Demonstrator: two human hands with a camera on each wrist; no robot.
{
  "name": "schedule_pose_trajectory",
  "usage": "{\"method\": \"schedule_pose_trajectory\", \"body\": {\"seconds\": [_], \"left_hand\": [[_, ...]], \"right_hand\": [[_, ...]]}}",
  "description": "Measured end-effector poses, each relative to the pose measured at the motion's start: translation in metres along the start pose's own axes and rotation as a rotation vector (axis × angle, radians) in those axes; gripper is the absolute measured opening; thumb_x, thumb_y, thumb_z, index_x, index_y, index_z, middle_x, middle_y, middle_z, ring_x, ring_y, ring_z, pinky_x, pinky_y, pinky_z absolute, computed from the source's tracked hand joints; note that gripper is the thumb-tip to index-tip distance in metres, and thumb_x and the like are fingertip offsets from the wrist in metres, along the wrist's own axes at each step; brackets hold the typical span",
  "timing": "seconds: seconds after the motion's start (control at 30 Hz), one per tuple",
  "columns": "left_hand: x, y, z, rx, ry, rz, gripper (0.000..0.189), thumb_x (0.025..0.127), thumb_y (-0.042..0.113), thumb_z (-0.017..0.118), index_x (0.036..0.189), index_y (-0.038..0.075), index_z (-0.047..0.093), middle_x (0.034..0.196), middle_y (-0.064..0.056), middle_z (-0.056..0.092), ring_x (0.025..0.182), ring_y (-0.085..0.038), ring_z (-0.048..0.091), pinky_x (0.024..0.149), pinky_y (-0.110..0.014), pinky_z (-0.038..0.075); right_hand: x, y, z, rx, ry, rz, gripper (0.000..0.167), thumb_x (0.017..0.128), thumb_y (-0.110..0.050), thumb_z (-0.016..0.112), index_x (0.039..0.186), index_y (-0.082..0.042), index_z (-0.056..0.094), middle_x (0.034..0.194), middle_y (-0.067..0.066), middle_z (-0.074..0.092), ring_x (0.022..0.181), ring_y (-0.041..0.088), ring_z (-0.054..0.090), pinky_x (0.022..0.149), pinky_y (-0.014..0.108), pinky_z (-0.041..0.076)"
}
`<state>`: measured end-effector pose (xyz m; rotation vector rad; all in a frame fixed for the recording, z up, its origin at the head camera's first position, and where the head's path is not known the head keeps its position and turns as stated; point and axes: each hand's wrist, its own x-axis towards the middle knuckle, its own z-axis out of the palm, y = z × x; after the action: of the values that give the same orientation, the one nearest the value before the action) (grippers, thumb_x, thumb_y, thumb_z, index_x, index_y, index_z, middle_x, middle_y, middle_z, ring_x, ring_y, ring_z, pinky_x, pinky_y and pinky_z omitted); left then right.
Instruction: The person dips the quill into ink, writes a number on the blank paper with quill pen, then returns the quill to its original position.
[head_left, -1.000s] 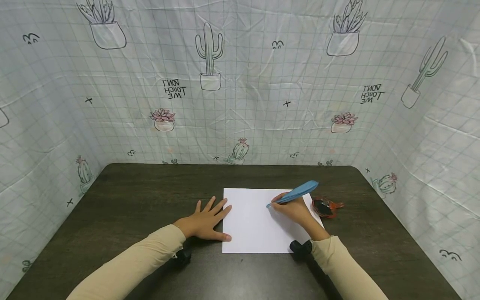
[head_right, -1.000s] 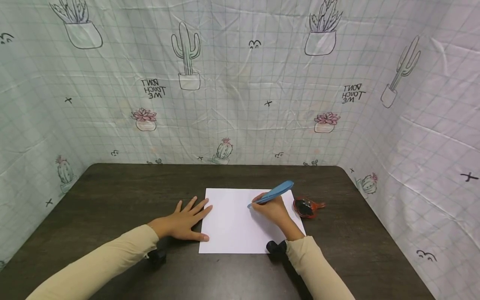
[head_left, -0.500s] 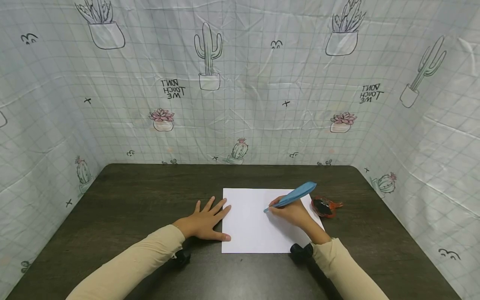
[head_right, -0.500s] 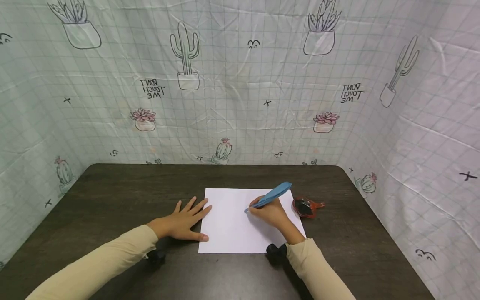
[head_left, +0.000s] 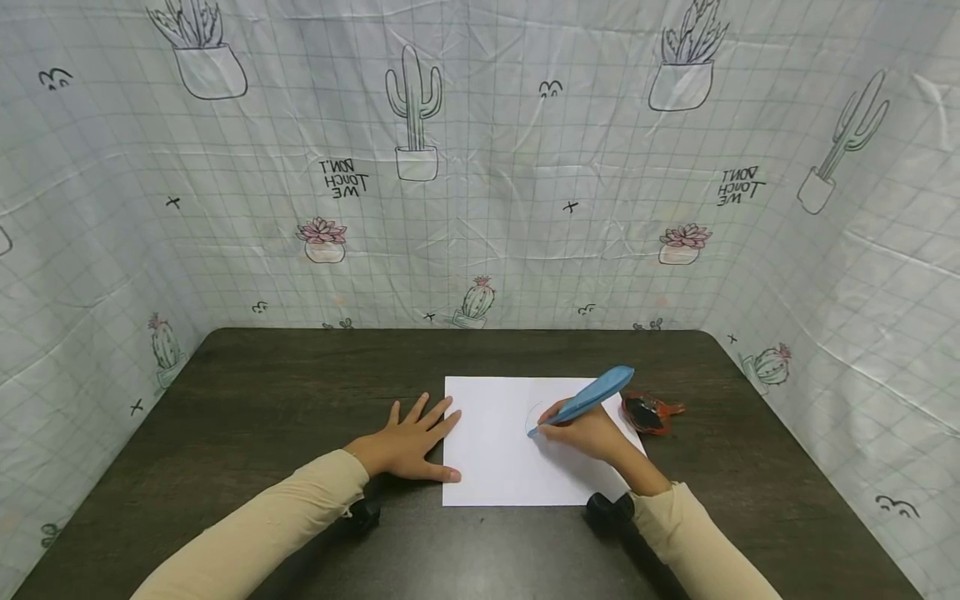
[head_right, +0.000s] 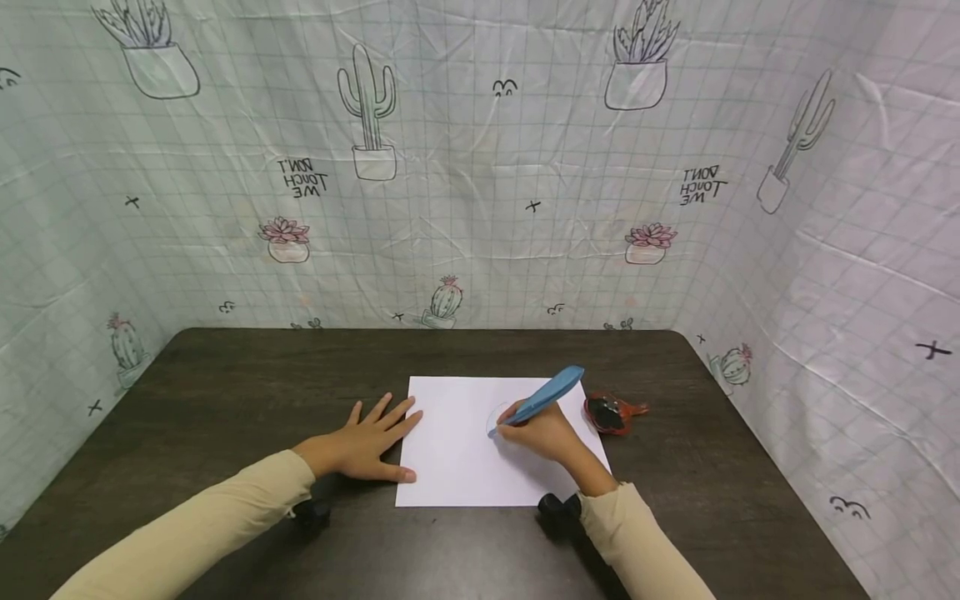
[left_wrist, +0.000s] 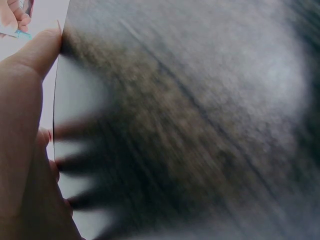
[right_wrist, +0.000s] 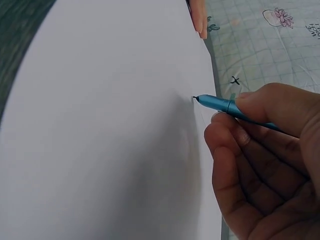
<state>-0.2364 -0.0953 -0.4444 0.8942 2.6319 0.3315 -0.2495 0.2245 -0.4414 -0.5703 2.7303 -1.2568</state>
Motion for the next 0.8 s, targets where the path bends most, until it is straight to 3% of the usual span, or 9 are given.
{"method": "schedule_pose_trajectory", "body": {"seconds": [0.3, 0.8], "left_hand": [[0.001, -0.001, 0.002, 0.010, 0.002, -0.003, 0.093, 0.086, 0.068, 0.052, 0.156, 0.021, 0.012, 0.162, -0.004, 0.000, 0.146, -0.038, -0.005, 0.106, -0.072, 0.000], [0.001, 0.002, 0.001, -0.003, 0.006, 0.000, 0.093, 0.086, 0.065, 0.055, 0.156, 0.019, 0.013, 0.162, -0.006, 0.001, 0.146, -0.040, -0.005, 0.105, -0.073, -0.001]], "right_hand": [[-0.009, 0.000, -0.006, -0.041, -0.032, -0.045, 0.009, 0.084, -0.017, 0.074, 0.090, -0.010, 0.075, 0.080, -0.001, 0.072, 0.071, 0.008, 0.062, 0.064, 0.026, 0.049], [-0.020, 0.005, -0.016, -0.091, -0.039, -0.035, 0.008, 0.082, -0.019, 0.076, 0.087, -0.013, 0.075, 0.078, -0.004, 0.071, 0.068, 0.007, 0.059, 0.058, 0.025, 0.046]]}}
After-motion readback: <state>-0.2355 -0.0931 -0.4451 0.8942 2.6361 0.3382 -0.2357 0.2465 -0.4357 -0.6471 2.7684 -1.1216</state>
